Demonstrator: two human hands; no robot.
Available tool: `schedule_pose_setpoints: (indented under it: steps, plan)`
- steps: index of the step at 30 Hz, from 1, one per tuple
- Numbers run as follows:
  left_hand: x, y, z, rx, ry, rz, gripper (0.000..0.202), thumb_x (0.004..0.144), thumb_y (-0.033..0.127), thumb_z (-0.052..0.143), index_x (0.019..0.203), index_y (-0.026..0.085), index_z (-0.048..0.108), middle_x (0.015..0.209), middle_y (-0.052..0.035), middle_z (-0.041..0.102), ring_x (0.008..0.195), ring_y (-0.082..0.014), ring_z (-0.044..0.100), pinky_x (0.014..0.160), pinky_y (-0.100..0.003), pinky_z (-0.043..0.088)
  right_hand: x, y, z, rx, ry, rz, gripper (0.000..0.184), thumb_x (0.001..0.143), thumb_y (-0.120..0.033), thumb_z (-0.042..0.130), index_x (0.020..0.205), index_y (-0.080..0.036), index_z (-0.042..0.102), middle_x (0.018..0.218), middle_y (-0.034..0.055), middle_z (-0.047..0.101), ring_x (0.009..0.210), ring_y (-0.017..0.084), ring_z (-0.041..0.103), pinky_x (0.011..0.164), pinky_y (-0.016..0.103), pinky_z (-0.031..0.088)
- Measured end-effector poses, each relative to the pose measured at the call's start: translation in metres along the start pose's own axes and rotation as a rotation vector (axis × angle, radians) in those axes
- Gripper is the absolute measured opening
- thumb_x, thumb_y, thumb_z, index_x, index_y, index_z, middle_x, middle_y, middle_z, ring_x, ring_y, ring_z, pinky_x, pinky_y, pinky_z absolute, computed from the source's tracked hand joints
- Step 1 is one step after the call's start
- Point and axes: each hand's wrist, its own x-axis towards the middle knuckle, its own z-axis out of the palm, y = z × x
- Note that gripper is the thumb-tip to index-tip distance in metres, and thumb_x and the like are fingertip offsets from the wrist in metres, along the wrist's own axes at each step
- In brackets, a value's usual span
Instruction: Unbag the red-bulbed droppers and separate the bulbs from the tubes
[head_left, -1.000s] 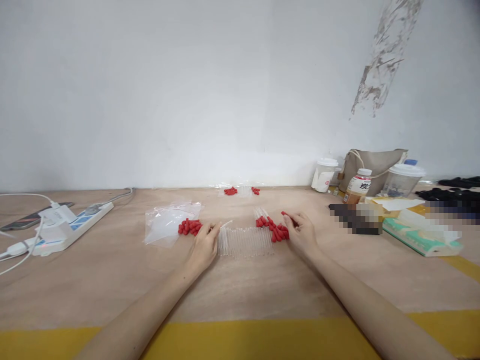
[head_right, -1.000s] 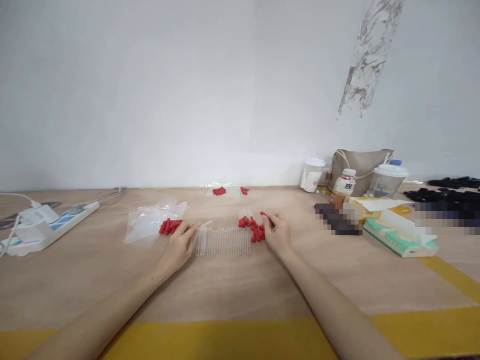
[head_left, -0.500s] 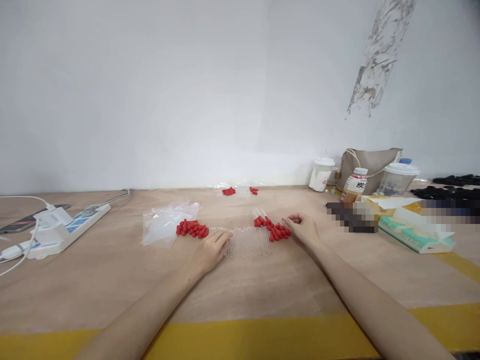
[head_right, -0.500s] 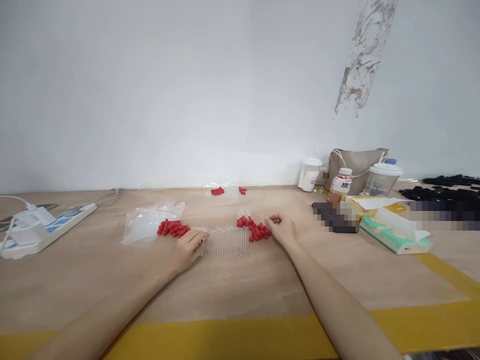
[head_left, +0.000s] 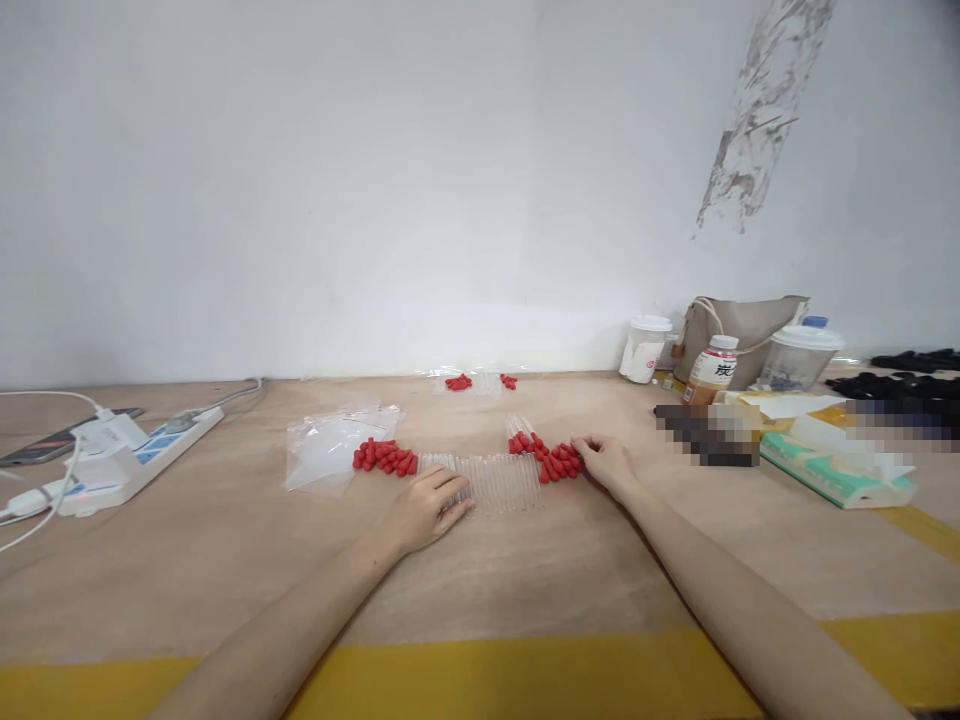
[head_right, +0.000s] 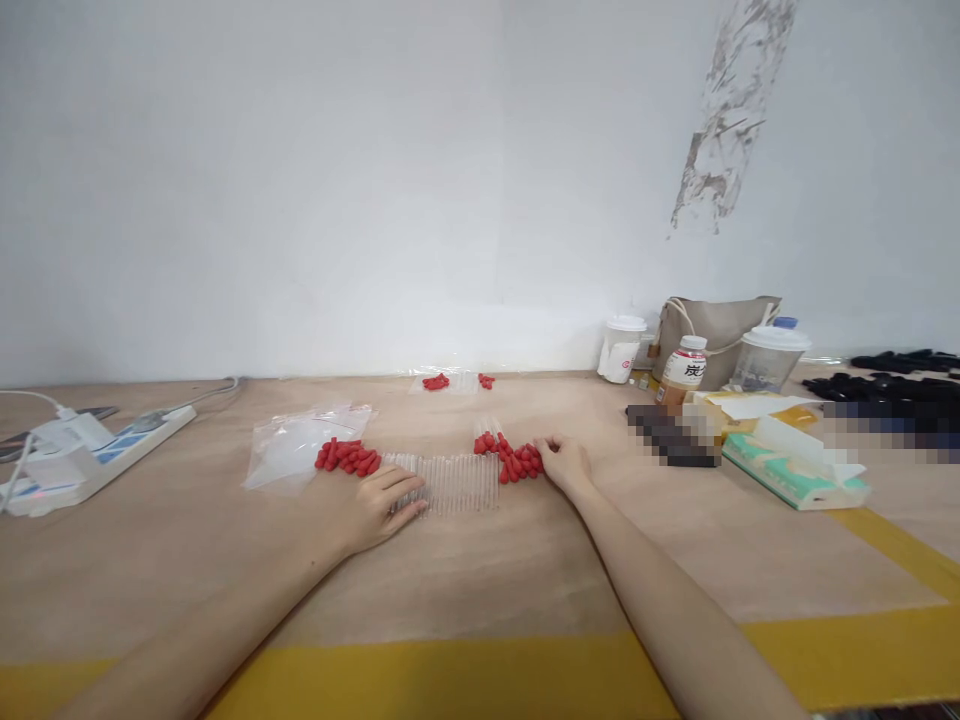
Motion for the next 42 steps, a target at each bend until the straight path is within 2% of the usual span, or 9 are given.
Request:
schedule_pose_setpoints:
  steps: [6,15,20,22,26,30,35,39,42]
  plan:
    - [-0.002,-0.003,-0.002,-0.052,-0.017,-0.033,0.027,0.08,0.037,0.051,0.095,0.016,0.059,0.084,-0.0069,0.061,0.081,-0.0175,0.054,0.072,-0.031,0.045,0.003,0.005,0.0,-0.028,0.033,-0.001,0.036,0.076,-0.045,0.04,0.078,-0.017,0.063,0.071,0.0057,0.065,0.065,0.017,0.058,0.058,0.025,0.04]
    - [-0.002,-0.003,-0.013,0.079,-0.127,-0.143,0.062,0.068,0.058,0.054,0.12,0.024,0.047,0.122,-0.0071,0.051,0.114,-0.0262,0.042,0.094,-0.046,0.029,0.004,0.005,0.0,-0.044,0.028,-0.021,0.038,0.077,-0.046,0.036,0.072,-0.018,0.061,0.07,0.0049,0.064,0.067,0.016,0.058,0.061,0.025,0.04]
    - [-0.005,-0.009,-0.014,0.077,-0.224,-0.144,0.066,0.07,0.06,0.05,0.125,0.024,0.041,0.13,-0.0067,0.044,0.123,-0.0268,0.032,0.1,-0.048,0.022,-0.003,-0.004,-0.004,-0.038,0.142,-0.001,0.04,0.078,-0.044,0.036,0.088,-0.015,0.06,0.081,0.0073,0.064,0.073,0.017,0.057,0.065,0.026,0.04]
    - [-0.006,-0.012,-0.016,0.072,-0.244,-0.122,0.066,0.071,0.06,0.05,0.126,0.024,0.04,0.132,-0.006,0.041,0.125,-0.0262,0.029,0.101,-0.047,0.022,-0.006,-0.015,-0.009,-0.075,0.18,-0.027,0.037,0.076,-0.044,0.039,0.086,-0.016,0.061,0.081,0.0071,0.064,0.073,0.017,0.057,0.065,0.026,0.039]
    - [-0.009,-0.014,-0.022,0.068,-0.232,-0.082,0.062,0.074,0.056,0.05,0.126,0.025,0.04,0.133,-0.0055,0.039,0.126,-0.0252,0.028,0.101,-0.046,0.024,-0.002,-0.049,-0.013,-0.256,0.004,-0.098,0.024,0.07,-0.042,0.049,0.066,-0.021,0.061,0.069,0.0015,0.064,0.068,0.015,0.057,0.065,0.026,0.037]
    - [-0.012,-0.014,-0.025,0.058,-0.189,-0.053,0.057,0.074,0.053,0.051,0.123,0.024,0.044,0.132,-0.0062,0.041,0.126,-0.0257,0.028,0.101,-0.046,0.025,0.012,-0.075,-0.003,-0.449,-0.127,0.04,0.023,0.065,-0.045,0.053,0.062,-0.023,0.061,0.065,0.0001,0.064,0.071,0.019,0.058,0.071,0.032,0.035]
    - [-0.013,-0.014,-0.027,0.061,-0.158,-0.056,0.05,0.076,0.049,0.052,0.119,0.024,0.048,0.131,-0.0063,0.041,0.126,-0.0255,0.028,0.1,-0.046,0.026,0.023,-0.085,0.017,-0.533,-0.243,0.143,0.029,0.062,-0.047,0.056,0.053,-0.02,0.061,0.055,0.0039,0.062,0.064,0.02,0.059,0.069,0.033,0.037]
    - [-0.013,-0.015,-0.029,0.064,-0.161,-0.068,0.054,0.076,0.049,0.051,0.124,0.023,0.042,0.132,-0.007,0.041,0.126,-0.0251,0.027,0.101,-0.046,0.025,0.025,-0.089,0.021,-0.563,-0.204,0.136,0.018,0.06,-0.035,0.06,0.057,-0.018,0.062,0.059,0.0067,0.063,0.066,0.021,0.059,0.065,0.032,0.037]
    - [-0.013,-0.014,-0.029,0.056,-0.157,-0.09,0.063,0.077,0.049,0.05,0.13,0.021,0.032,0.133,-0.0091,0.039,0.126,-0.0253,0.027,0.101,-0.046,0.025,0.019,-0.097,0.015,-0.564,-0.136,0.087,0.018,0.066,-0.034,0.055,0.061,-0.018,0.062,0.066,0.009,0.064,0.072,0.023,0.059,0.067,0.032,0.035]
